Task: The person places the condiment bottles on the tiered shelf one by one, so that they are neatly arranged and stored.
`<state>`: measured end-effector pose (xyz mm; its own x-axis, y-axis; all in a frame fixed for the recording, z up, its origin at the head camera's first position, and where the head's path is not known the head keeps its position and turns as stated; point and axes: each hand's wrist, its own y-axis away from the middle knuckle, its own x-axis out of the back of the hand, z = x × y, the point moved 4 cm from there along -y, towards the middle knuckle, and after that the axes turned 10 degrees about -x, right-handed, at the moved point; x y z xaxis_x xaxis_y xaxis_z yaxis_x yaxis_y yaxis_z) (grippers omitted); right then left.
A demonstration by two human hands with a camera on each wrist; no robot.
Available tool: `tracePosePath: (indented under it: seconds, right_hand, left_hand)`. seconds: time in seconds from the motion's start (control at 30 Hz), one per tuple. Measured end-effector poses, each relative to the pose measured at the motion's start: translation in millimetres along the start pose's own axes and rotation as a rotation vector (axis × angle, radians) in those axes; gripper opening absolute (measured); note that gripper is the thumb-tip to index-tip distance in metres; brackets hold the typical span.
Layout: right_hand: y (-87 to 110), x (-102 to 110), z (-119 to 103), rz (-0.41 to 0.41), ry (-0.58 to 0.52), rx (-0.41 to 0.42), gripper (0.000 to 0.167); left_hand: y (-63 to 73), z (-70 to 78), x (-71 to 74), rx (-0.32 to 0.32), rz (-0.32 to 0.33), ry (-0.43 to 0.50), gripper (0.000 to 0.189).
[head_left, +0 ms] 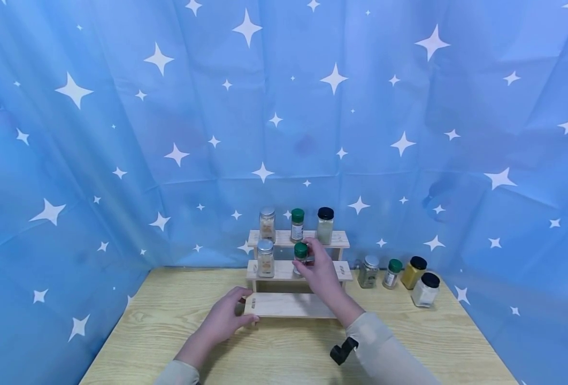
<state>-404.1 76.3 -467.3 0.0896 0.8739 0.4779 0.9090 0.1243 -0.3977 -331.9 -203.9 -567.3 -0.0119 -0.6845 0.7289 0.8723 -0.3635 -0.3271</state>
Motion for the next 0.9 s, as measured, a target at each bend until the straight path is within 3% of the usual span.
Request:
tracePosePath:
  seconds: [0.17, 0.5, 0.7, 0.9]
  right_hand:
    - [1.5, 1, 1, -0.005, -0.003, -0.019, 0.060]
    - [10.5, 12, 5, -0.013, -0.031, -0.068, 0.086]
    - [26.0, 39, 15, -0.006, -0.024, -0.067, 0.086]
    - [48.9, 87, 40, 0.040, 0.047, -0.107, 0.084]
  left_hand:
    - [-1.9, 0.3, -1.5, 0.015, -0.004, 0.004, 0.075]
    - [1.5, 1.6, 2.2, 0.020, 0.019, -0.008, 0.076]
    - [1.0, 3.7, 3.5, 0.015, 0.029, -0.024, 0.072]
    - [-0.5, 5.4, 1.8, 0.009, 0.026, -0.006, 0.072]
